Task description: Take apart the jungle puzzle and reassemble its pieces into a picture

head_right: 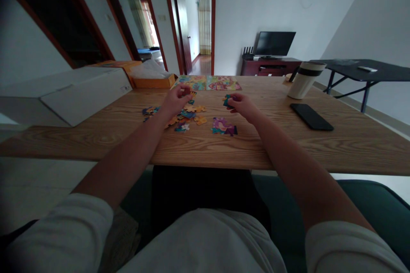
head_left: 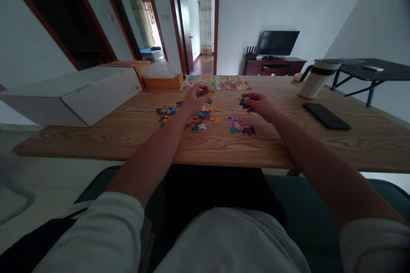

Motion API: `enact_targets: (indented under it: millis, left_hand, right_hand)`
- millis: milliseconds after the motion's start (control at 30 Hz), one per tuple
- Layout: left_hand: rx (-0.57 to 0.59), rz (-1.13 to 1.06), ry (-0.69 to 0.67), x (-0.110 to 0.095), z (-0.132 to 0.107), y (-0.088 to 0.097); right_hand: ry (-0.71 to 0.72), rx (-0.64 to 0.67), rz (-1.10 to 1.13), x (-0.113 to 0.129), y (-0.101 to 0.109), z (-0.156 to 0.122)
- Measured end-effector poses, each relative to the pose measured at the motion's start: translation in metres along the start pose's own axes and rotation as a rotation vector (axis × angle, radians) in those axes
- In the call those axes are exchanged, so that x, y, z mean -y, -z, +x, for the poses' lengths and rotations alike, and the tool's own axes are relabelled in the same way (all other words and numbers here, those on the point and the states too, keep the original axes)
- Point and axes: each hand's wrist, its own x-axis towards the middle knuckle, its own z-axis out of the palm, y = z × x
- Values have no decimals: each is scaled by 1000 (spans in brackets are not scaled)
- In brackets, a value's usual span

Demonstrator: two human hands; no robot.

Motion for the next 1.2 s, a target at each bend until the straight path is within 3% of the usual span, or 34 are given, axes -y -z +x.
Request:
enact_targets:
  millis: [100,200,300,367,467,567,767,900,1000,1200]
  left_hand:
    - [9,135,64,-7,11,29]
    - [214,409,123,-14,21,60]
    - [366,680,164,-10,28,89]
    - [340,784,232,1,27,104]
    - [192,825,355,24,20,119]
    - [203,776,362,36,11,118]
    - [456,798,86,25,4,83]
    - [568,885,101,26,0,74]
    - [539,880,160,29,1,78]
    - [354,955,340,48,13,94]
  right_hand:
    - [23,-1,-226,-7,5,5]
    - [109,-44,-609,-14,9,10]
    - [154,-75,-785,-20,14,13]
    - [155,-105,-837,-23,18,14]
    - [134,-133,-944,-25,23,15]
    - [87,-108,-1003,-29,28,17]
    - [-82,61,-1031,-30,24,17]
    - [-76,116,-1125,-24,21,12]
    - [-68,147,-1161,-21,20,10]
    - [-71,180,-1177,-21,23,11]
